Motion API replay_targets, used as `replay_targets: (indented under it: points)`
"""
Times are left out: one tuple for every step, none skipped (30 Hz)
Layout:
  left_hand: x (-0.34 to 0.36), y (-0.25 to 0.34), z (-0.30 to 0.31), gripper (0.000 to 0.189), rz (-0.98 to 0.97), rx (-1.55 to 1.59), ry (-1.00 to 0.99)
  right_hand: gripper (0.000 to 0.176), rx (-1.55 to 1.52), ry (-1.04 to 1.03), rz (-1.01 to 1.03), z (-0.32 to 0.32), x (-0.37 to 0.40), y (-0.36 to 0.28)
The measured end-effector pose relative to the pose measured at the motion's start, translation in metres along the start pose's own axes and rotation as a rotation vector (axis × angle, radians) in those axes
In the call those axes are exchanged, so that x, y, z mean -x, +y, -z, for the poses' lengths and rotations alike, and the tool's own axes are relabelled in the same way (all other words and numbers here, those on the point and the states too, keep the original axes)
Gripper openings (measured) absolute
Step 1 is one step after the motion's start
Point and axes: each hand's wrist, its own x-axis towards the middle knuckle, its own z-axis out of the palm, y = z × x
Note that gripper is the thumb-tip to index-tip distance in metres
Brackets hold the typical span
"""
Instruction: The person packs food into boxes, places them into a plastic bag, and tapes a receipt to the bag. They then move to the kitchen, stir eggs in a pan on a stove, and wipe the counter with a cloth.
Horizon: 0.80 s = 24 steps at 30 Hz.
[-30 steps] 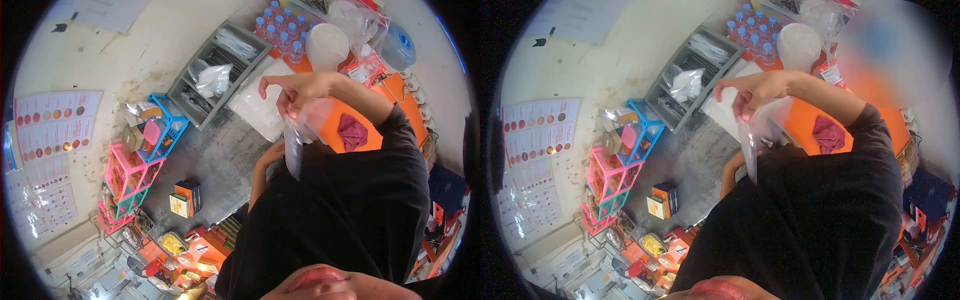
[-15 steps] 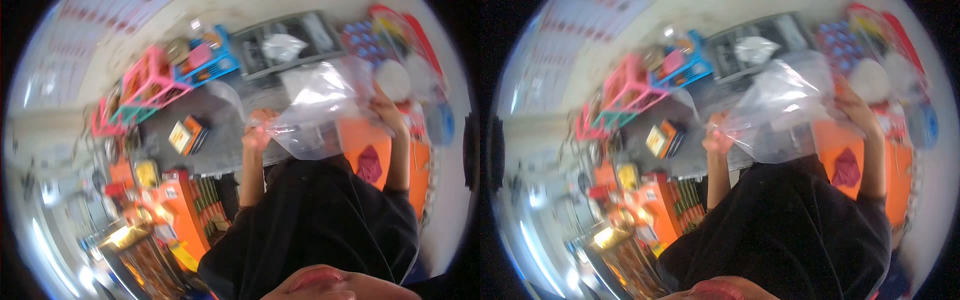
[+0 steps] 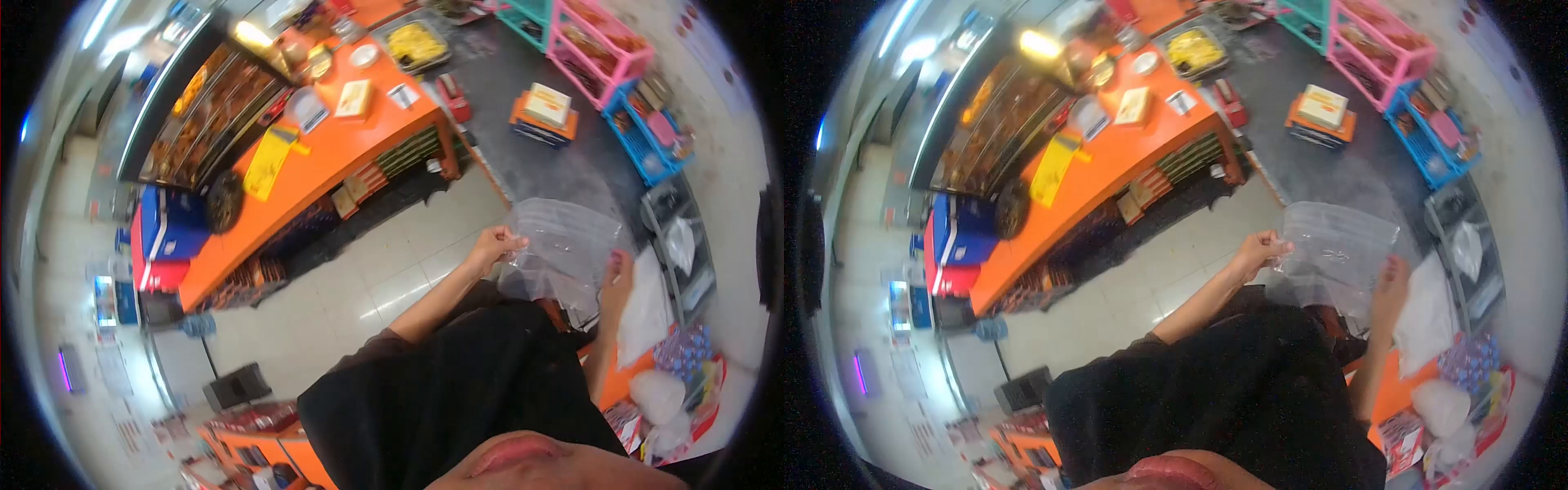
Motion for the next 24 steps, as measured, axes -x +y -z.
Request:
replay_targets:
  points:
    - [0.015,-0.008,0.017,0.018,-0.014,0.011,0.100,0.016,-0.199,-0.132,-0.050,-0.024,0.004,-0.051]
    - [0.034,-0.010,0.025,0.018,-0.026,0.028,0.127,0.018,-0.227,-0.300,0.026,-0.050,0.011,-0.079]
    - [0.053,-0.007,0.031,0.016,-0.141,0.095,0.196,0.021,-0.252,-0.461,0.100,-0.080,0.022,-0.100]
    - [0.071,-0.007,0.039,0.014,-0.253,0.158,0.260,0.024,-0.323,-0.575,0.147,-0.107,0.036,-0.121]
    - [0.086,-0.013,0.054,0.014,-0.261,0.168,0.271,0.027,-0.392,-0.684,0.191,-0.133,0.050,-0.138]
    - [0.097,-0.021,0.073,0.015,-0.236,0.212,0.290,0.027,-0.347,-0.770,0.252,-0.160,0.062,-0.147]
    - [0.111,-0.018,0.087,0.015,-0.212,0.255,0.306,0.028,-0.299,-0.852,0.314,-0.177,0.070,-0.161]
    - [0.124,-0.019,0.097,0.015,-0.218,0.266,0.312,0.030,-0.403,-1.075,0.286,-0.188,0.074,-0.175]
    - [0.143,-0.010,0.101,0.016,-0.164,0.379,0.343,0.034,-0.505,-1.299,0.250,-0.195,0.076,-0.193]
    - [0.160,-0.006,0.107,0.018,-0.107,0.493,0.373,0.034,-0.495,-1.311,0.252,-0.198,0.080,-0.210]
    - [0.171,-0.014,0.122,0.018,-0.086,0.264,0.534,0.031,-0.487,-1.411,0.394,-0.199,0.082,-0.227]
    - [0.181,-0.023,0.138,0.019,-0.064,0.027,0.687,0.030,-0.479,-1.503,0.539,-0.203,0.081,-0.237]
    - [0.197,-0.029,0.149,0.021,-0.232,-0.194,1.019,0.030,-0.473,-1.509,0.540,-0.216,0.077,-0.237]
    - [0.215,-0.034,0.162,0.023,-0.403,-0.429,1.343,0.022,-0.491,-1.118,0.638,-0.235,0.073,-0.231]
    - [0.236,-0.034,0.194,0.024,-0.365,-0.229,1.384,0.015,-0.498,-0.725,0.708,-0.244,0.075,-0.227]
    - [0.250,-0.032,0.219,0.024,-0.325,-0.031,1.417,0.015,-0.499,-0.730,0.703,-0.237,0.082,-0.237]
    - [0.251,-0.027,0.218,0.024,-0.320,-0.030,1.420,0.009,-0.420,-0.674,0.669,-0.223,0.088,-0.255]
    - [0.253,-0.018,0.208,0.021,-0.423,-0.236,1.502,0.009,-0.337,-0.620,0.635,-0.215,0.095,-0.268]
    - [0.253,-0.009,0.202,0.020,-0.528,-0.446,1.572,0.009,-0.332,-0.627,0.634,-0.217,0.103,-0.275]
    - [0.250,-0.002,0.202,0.020,-0.522,-0.439,1.570,0.011,-0.469,-0.600,0.621,-0.220,0.109,-0.282]
    - [0.246,0.004,0.203,0.019,-0.637,-0.812,1.490,0.013,-0.603,-0.571,0.597,-0.221,0.114,-0.284]
    - [0.241,0.004,0.203,0.020,-0.742,-1.178,1.362,0.013,-0.589,-0.576,0.583,-0.225,0.120,-0.278]
    - [0.230,0.000,0.203,0.020,-0.733,-1.170,1.346,0.018,-0.398,-0.623,0.718,-0.234,0.126,-0.268]
    - [0.215,-0.010,0.202,0.020,-0.697,-1.023,1.246,0.022,-0.203,-0.670,0.849,-0.244,0.131,-0.255]
